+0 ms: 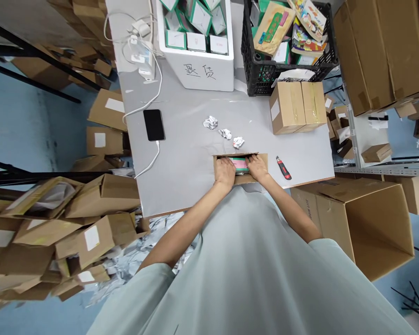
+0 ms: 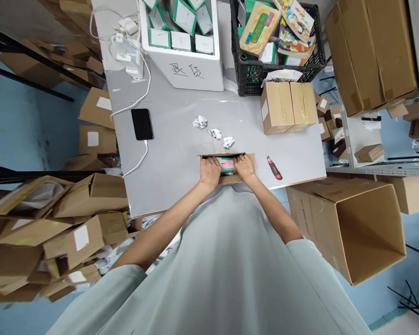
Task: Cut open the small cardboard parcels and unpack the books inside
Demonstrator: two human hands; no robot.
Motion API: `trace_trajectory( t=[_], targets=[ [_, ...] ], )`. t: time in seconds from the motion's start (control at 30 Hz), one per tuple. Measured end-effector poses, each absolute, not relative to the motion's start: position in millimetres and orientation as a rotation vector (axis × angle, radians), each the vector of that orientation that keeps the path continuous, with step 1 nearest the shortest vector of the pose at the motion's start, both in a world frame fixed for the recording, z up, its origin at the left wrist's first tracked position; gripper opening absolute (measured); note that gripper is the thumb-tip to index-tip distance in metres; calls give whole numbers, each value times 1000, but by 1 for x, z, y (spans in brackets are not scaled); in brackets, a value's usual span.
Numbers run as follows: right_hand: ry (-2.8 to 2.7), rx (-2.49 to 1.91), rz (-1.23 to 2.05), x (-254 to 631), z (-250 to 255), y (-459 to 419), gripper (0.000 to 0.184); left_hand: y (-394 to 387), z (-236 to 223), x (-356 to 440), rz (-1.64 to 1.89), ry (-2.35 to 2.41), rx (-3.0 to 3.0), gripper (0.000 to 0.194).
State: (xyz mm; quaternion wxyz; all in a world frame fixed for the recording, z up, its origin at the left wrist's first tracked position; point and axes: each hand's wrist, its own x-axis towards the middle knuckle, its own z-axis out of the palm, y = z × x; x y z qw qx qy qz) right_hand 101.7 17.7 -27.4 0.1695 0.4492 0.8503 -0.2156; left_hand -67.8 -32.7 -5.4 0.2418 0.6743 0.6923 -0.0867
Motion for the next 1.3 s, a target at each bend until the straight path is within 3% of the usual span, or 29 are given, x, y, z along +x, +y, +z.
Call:
trace_trajectory(
  t=[0.27, 0.53, 0.67, 0.9, 1.13, 1.3],
  targets=[
    [2464, 1222, -498, 105, -33, 20, 57, -30, -3, -87, -354, 1835, 1847, 64],
    [2591, 1256, -678, 120, -22, 9, 73, -31, 15, -102, -400, 1853, 1898, 56],
    [2656, 1382, -826, 130, -2, -12, 71, -45, 36, -119, -257, 1878, 1922, 58],
    [2786, 1552, -1071, 137, 65, -31, 73, -60, 91, -152, 52, 1826, 1831, 78],
    [2980, 1664, -948, 149, 106, 27, 68, 9, 141, -155, 222, 1794, 1974, 78],
    [2923, 1847, -860, 149, 74, 85, 63, 91, 119, -135, 251, 1747, 2067, 79]
  ],
)
